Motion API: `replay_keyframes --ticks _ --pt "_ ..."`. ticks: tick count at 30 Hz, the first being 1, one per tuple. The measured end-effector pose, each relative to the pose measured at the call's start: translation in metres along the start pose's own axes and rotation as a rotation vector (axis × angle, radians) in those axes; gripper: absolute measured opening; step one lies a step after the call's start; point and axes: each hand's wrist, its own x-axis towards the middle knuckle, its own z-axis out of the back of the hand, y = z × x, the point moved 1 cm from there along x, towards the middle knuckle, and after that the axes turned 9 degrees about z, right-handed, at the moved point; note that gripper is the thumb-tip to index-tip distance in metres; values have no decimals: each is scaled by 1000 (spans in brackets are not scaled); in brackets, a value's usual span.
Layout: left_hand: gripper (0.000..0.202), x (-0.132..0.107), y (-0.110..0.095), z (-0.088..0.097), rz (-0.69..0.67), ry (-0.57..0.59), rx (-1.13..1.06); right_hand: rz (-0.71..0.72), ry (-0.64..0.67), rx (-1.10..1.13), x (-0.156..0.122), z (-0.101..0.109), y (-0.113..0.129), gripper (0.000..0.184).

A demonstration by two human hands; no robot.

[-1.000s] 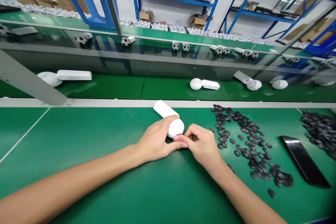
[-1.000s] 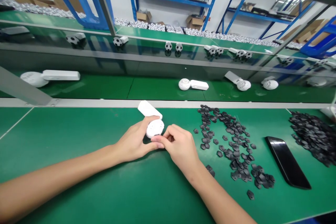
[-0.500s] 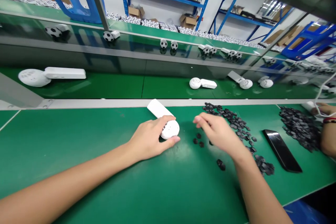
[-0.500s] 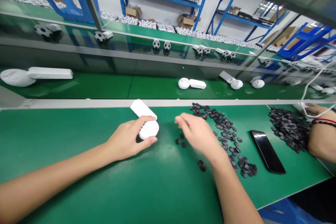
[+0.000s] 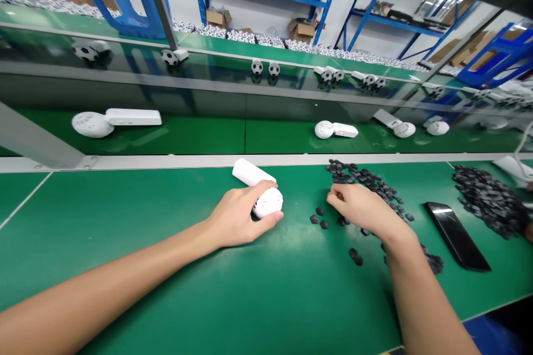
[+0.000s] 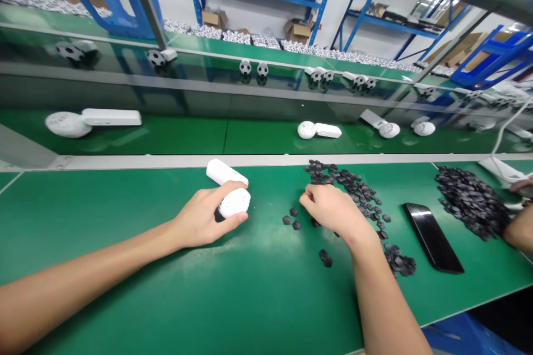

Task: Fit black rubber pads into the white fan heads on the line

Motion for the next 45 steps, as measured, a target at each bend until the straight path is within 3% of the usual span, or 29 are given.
replay_keyframes --ticks 5,9,11,17,23,30,39,42,45 --pt "58 1 3 -3 -10 -62 -107 243 -72 419 2 -3 20 34" --pt "56 4 5 -5 -188 -136 -215 386 -83 812 -2 -13 53 33" --pt "51 5 5 -6 -261 -146 -237 436 -70 870 -5 -20 66 32" --pt "54 3 2 -6 -276 -29 -236 481 -163 724 -6 -34 85 23" --pt "77 1 -3 -7 -177 40 -267 341 -293 679 -8 -36 96 23" --pt "49 1 -10 -9 -110 11 -290 308 -334 609 -10 -41 97 34" --pt "47 0 -6 -8 -76 12 -281 382 -348 627 -4 -52 97 31" --pt "42 7 -6 -8 -83 14 -338 364 -280 522 -1 -47 97 36" --pt "31 11 -3 -5 -40 14 -463 284 -202 440 3 -33 81 47"
